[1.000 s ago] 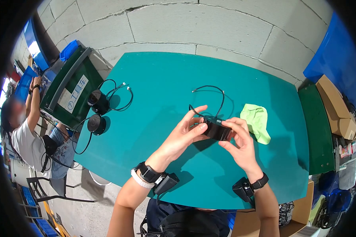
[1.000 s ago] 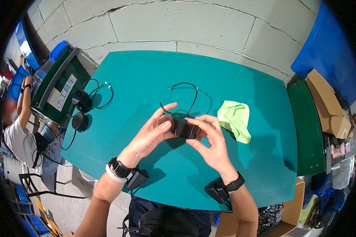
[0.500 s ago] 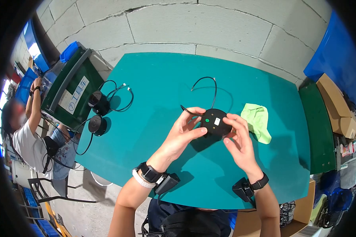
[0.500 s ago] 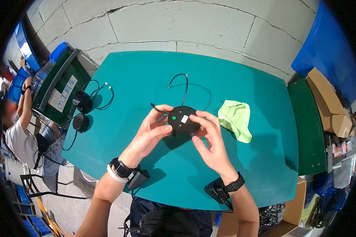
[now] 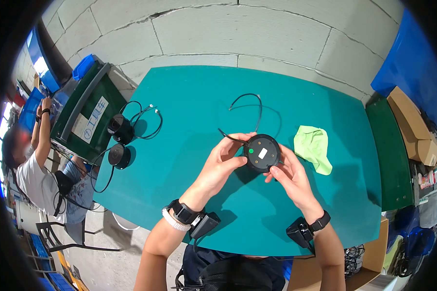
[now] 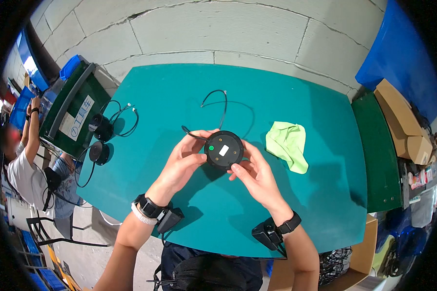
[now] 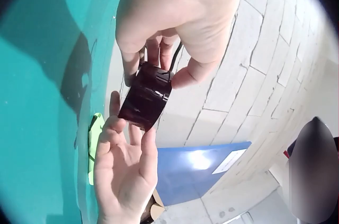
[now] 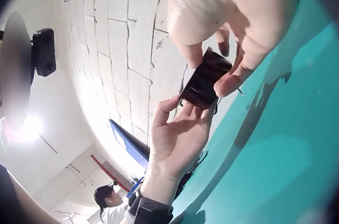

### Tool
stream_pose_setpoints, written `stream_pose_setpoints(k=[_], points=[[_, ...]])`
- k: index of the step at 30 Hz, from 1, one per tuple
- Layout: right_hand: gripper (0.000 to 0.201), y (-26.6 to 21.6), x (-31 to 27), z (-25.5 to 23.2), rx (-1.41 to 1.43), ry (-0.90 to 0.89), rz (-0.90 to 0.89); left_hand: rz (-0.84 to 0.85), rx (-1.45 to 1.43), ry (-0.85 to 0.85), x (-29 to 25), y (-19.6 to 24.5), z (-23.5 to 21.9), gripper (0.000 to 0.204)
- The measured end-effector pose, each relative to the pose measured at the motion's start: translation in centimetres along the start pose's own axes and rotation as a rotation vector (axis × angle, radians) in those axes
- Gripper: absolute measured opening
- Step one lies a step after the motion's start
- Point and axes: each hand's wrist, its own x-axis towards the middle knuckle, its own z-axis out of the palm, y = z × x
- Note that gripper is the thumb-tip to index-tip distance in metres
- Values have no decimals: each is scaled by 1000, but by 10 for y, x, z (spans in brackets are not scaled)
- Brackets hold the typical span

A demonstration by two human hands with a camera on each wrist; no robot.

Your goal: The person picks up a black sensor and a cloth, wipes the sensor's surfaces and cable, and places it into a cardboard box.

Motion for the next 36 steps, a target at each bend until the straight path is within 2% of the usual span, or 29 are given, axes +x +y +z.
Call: stream_pose_setpoints(k=[2,6,8,18,23,27,32,36], points=[[59,-2,0,3,-9,18,-11,49,69,-54,2,-1,-2,43],[61,2,0,6,-25,102,-121,71,153,-42,1,-2,-3,45],[62,3,1,5,-52,118,-147,-65,68,-3,-3,6,4,47],[61,8,3,4,-94,76,-208,-84,44,7,-3,-1,3,48],[57,11,3,5,-126,76,-236,-179,23,-46,-3,2,6,55],[53,15,3,3,-171,76,-255,-144,-12,-97,-6,2,9,60],[44,8,0,9,-220,22,-289,-102,28,-17,-4,1,5,66],[43,9,0,8,-216,-2,-254,-26,10,32,-4,0,5,56]])
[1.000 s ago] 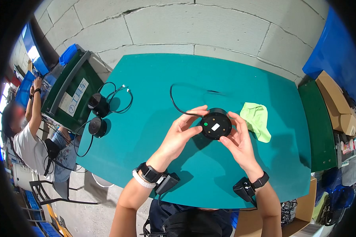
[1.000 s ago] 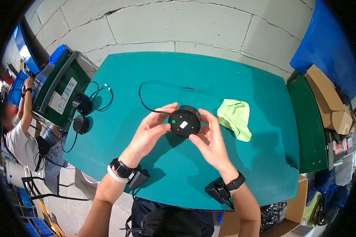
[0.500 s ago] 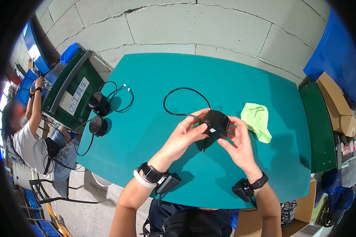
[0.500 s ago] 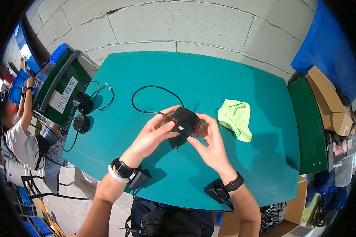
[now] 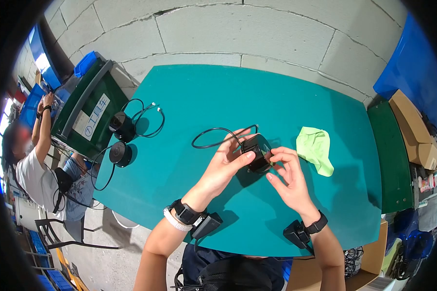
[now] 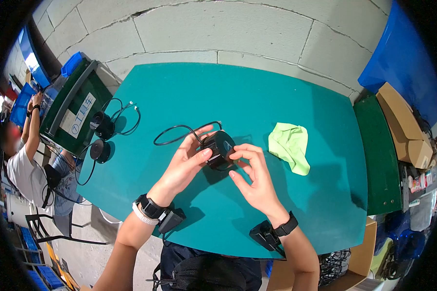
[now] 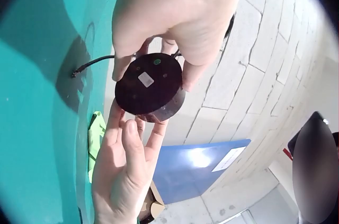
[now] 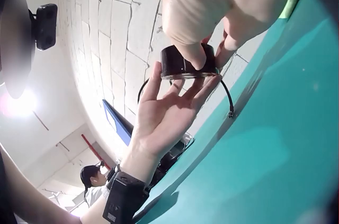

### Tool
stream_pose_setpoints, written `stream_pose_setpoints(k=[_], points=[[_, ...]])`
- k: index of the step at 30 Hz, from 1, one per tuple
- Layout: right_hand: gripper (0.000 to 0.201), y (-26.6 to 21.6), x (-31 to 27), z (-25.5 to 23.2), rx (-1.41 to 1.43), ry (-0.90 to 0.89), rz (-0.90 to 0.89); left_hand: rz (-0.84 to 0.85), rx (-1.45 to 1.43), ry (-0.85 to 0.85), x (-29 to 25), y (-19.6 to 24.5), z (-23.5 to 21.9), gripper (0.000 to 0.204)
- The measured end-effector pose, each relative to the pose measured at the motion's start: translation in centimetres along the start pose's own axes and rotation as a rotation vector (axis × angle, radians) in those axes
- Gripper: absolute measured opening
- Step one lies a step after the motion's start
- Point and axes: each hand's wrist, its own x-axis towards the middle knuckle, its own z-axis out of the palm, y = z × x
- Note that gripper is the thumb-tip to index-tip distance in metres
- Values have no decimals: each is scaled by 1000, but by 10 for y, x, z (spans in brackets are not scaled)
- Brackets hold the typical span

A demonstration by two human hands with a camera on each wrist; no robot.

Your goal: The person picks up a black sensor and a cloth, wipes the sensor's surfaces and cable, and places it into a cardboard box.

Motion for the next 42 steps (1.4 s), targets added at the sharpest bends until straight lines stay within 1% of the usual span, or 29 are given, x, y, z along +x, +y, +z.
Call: stream_pose_setpoints(k=[1,3,6,8,9,11,13,14,15,17,18,20,21,23,24,25,26,27,28,29,31,32,34,35,36,37,40,41,42], points=[[42,-1,0,1,2,5,11,0,0,0,1,-1,0,56],[41,-2,0,1,2,12,21,60,-13,-33,2,-1,0,50],[39,-3,0,1,11,6,17,35,41,-7,1,1,1,54],[37,-4,-1,1,-21,-56,7,16,9,-11,1,1,1,54],[37,-6,-1,1,-21,-55,7,-4,-25,-13,1,1,1,53],[36,-10,-2,0,-70,-140,31,6,-28,-25,0,1,0,55],[37,-11,-1,1,-84,-145,9,-12,26,-54,0,2,-1,58],[38,-11,-1,2,-98,-149,-13,33,71,-97,3,-4,-6,60],[38,-10,-1,3,-98,-149,-13,33,71,-97,3,-3,-5,60],[36,-5,-2,4,-8,-52,-12,51,155,-108,2,-1,-2,64],[36,0,-2,3,-8,-51,-11,50,155,-109,2,-2,-2,64],[34,7,-2,1,139,51,26,39,120,-60,2,-3,-3,63],[34,7,-1,1,139,51,26,39,120,-61,2,-3,-3,63],[32,1,1,1,126,172,-5,-7,29,-43,1,-1,-2,57],[32,-4,2,3,120,236,7,-7,30,-44,0,0,-2,57],[32,-5,3,1,120,238,7,-30,60,-59,-1,0,-2,52],[28,-6,3,-2,12,207,44,-52,90,-75,-2,1,-2,48],[25,-7,3,-6,-96,176,81,-53,90,-76,-2,2,-2,48],[17,-1,3,-9,-214,182,46,-74,154,-114,-1,3,-3,45],[17,-3,3,-11,-214,184,47,-95,218,-151,-1,4,-3,42],[10,-9,5,-13,-416,140,-102,-63,247,-129,-2,4,-1,40],[10,-6,7,-16,-417,141,-101,-30,274,-123,-1,4,-2,40],[8,0,8,-24,-371,305,-178,12,281,-94,0,6,-6,41],[8,-2,9,-26,-233,427,-111,23,260,-72,1,7,-8,42],[10,-4,11,-31,-164,522,-81,29,242,-37,0,12,-9,43],[12,-7,13,-37,-94,616,-50,-13,153,13,-2,21,-9,40],[16,-17,14,-58,37,773,18,80,10,144,1,24,-25,32],[16,-16,14,-64,37,773,18,124,-42,181,3,24,-33,30],[16,-15,13,-74,74,801,11,124,-140,227,3,26,-39,31]])
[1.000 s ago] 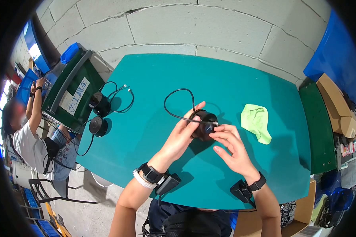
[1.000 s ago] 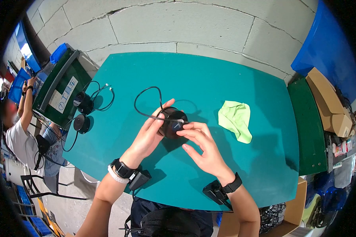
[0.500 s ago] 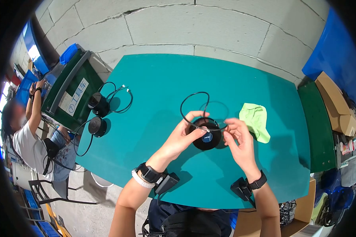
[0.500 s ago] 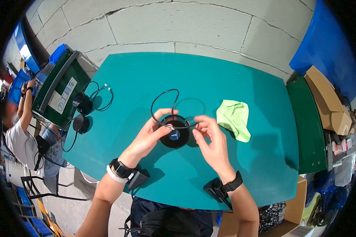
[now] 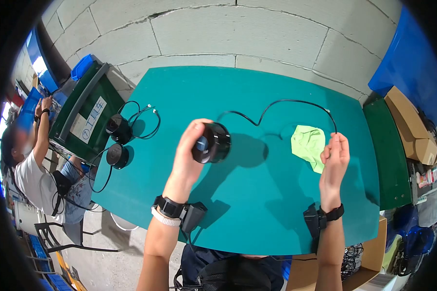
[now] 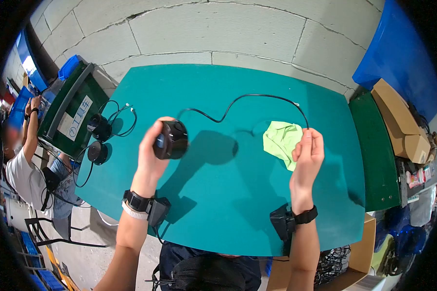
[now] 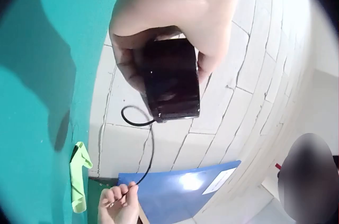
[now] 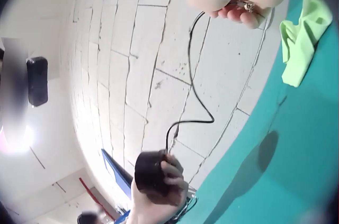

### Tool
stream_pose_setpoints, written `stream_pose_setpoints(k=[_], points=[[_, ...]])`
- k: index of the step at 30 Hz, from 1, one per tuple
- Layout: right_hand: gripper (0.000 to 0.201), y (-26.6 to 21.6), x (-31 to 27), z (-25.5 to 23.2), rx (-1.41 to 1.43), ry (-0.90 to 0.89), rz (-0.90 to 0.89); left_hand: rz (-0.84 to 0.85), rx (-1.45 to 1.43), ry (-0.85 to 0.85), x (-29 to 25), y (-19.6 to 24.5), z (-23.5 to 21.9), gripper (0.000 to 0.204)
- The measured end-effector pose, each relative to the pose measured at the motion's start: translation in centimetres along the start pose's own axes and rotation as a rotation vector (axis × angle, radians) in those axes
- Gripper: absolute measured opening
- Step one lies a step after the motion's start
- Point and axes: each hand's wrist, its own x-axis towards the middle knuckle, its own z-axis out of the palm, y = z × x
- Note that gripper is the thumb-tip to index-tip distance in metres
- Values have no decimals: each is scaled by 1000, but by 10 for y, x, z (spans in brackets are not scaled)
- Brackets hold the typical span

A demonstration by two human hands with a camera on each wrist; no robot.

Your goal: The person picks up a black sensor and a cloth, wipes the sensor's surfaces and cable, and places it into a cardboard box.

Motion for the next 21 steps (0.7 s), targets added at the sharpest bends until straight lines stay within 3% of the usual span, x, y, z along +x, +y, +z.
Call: stream_pose_setpoints(k=[4,5,10,21], points=[[18,-2,11,-17,-54,46,7,136,-340,285,1,18,2,25],[19,-2,11,-19,-118,35,10,149,-382,144,7,14,-19,25],[25,-1,6,-12,-226,-24,-20,152,-463,336,4,17,-9,24],[35,6,0,-6,-195,-271,126,144,-480,323,7,13,-12,22]])
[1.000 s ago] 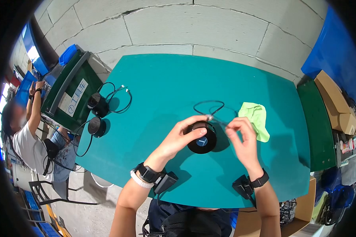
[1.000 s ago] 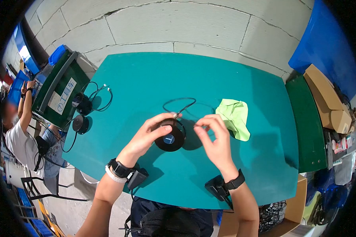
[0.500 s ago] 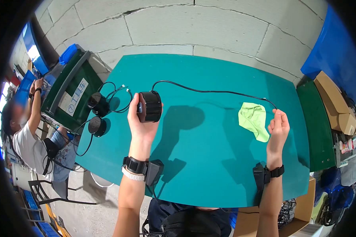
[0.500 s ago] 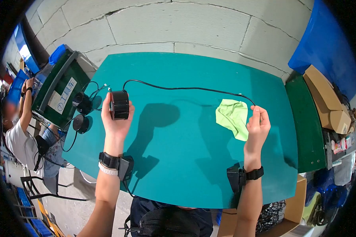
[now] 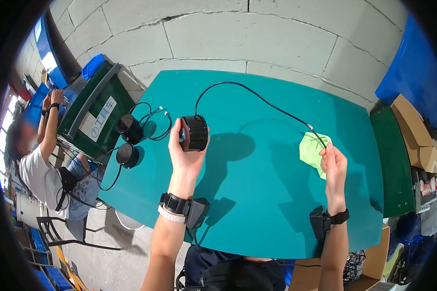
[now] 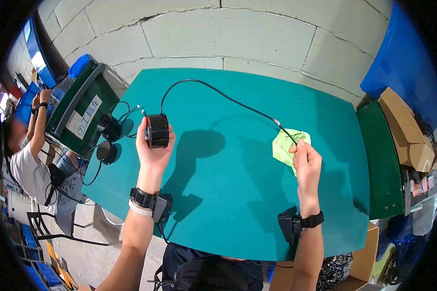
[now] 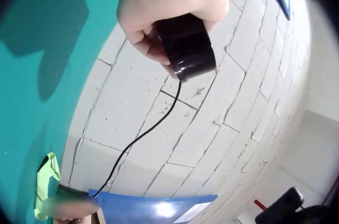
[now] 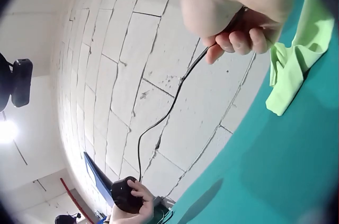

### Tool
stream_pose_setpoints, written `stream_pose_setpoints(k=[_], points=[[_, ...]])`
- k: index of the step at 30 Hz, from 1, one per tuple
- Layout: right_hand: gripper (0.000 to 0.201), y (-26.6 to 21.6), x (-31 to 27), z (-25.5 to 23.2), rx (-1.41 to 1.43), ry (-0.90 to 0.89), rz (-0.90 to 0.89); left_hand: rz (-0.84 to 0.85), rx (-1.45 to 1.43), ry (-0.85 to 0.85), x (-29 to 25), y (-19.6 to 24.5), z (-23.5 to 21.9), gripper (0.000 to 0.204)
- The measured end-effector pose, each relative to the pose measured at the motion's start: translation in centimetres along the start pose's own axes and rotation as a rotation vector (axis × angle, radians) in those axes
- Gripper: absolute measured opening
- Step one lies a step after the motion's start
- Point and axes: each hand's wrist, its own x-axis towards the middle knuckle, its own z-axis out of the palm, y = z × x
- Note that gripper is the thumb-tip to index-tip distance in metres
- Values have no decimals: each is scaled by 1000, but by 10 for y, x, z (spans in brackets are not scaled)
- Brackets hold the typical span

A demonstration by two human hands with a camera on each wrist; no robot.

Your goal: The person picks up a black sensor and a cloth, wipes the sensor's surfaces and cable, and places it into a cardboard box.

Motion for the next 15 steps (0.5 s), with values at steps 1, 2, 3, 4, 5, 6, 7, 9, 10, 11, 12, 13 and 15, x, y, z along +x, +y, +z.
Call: stream_pose_setpoints(k=[1,2,3,4,5,6,7,9,10,11,12,13,15], points=[[35,-1,-1,1,0,0,-1,7,3,6,0,0,0,22],[32,-3,-1,1,28,-14,16,14,6,11,-1,0,0,22],[29,-6,-1,2,56,-28,32,15,5,9,0,0,0,22],[29,-9,-2,5,56,-28,30,7,7,0,0,1,-1,22],[23,-12,-3,10,41,-6,39,-1,9,-8,1,1,-2,21],[18,-15,-4,13,25,16,47,0,7,-9,0,0,-3,21],[18,-15,-3,14,26,16,41,7,-8,28,1,-1,-2,21],[10,-13,-4,15,61,65,-6,19,-25,55,2,0,-1,21],[10,-10,-4,14,65,64,-15,6,-19,34,1,0,-2,21],[9,-8,-3,11,62,62,-21,-5,-14,13,0,1,-2,21],[8,-5,-1,8,59,60,-26,3,-14,7,0,2,-2,21],[8,-3,0,6,64,55,-32,0,-10,15,0,2,-2,21],[10,0,1,4,8,29,-23,5,-2,12,-1,2,0,22]])
